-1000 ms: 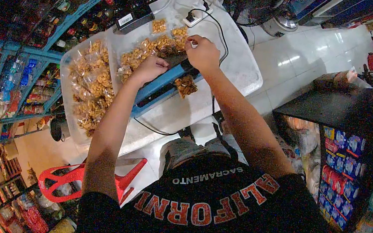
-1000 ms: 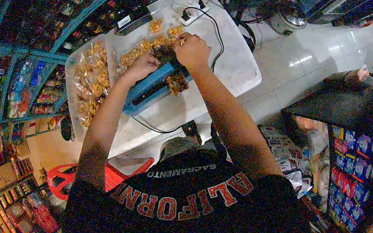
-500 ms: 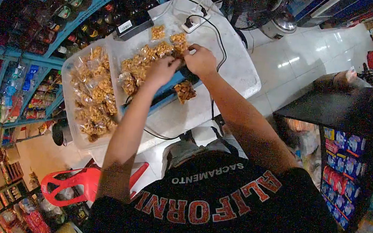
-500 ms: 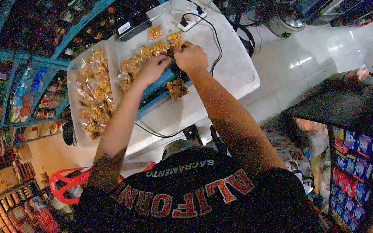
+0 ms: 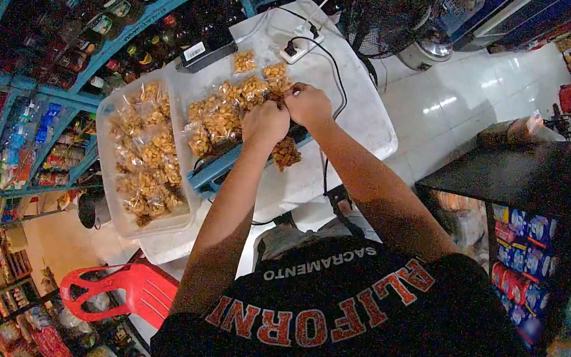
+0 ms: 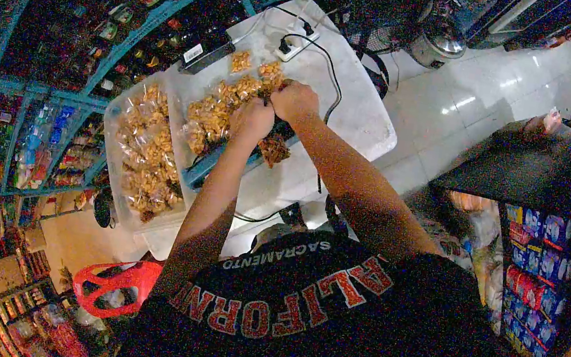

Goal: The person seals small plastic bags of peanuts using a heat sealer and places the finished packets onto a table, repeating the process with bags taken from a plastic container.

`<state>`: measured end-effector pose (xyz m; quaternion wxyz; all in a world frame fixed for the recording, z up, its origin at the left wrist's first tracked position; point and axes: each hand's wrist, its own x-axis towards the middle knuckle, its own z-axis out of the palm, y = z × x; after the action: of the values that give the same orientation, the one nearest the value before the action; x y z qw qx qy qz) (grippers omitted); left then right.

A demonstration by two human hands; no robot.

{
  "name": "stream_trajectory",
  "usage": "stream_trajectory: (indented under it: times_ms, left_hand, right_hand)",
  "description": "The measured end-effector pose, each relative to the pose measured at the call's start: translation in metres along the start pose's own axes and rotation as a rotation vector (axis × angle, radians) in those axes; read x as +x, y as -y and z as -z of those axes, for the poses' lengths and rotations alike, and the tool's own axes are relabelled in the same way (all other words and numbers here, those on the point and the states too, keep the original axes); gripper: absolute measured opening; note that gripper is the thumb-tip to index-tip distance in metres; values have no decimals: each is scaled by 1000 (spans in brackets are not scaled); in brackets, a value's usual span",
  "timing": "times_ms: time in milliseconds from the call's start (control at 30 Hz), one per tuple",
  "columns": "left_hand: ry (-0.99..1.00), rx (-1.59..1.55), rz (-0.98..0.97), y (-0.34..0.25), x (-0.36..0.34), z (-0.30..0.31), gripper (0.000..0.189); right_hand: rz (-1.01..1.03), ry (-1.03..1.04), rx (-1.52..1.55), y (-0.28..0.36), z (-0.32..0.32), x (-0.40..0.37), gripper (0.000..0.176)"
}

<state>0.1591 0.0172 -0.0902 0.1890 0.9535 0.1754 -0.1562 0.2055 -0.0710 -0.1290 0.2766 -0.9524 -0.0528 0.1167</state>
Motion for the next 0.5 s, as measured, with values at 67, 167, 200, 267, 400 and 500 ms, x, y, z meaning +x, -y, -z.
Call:
stream_trajectory:
  times_ms: [67, 167, 200, 267, 400, 500]
  left_hand:
    - [-6, 13, -21, 2, 1, -2, 41]
    - [-7, 31, -11, 1, 0, -2, 40]
    - [-17, 23, -7, 1, 0, -2, 40]
    - [-27, 13, -2, -1, -1, -3, 40]
    - [-27, 16, -24, 3, 3, -7, 40]
    - [-26, 17, -20, 3, 4, -8, 41]
  right_hand:
    - [-27, 22, 9, 0, -1, 1, 32]
    - [-71, 29, 59, 3, 3, -1, 33]
    - [-92, 14, 98, 3, 3, -2, 34]
    - [-68, -5, 84, 2, 4, -5, 35]
    - [-41, -19, 73, 2, 3, -4, 35]
    - [-54, -9, 97, 2, 4, -4, 36]
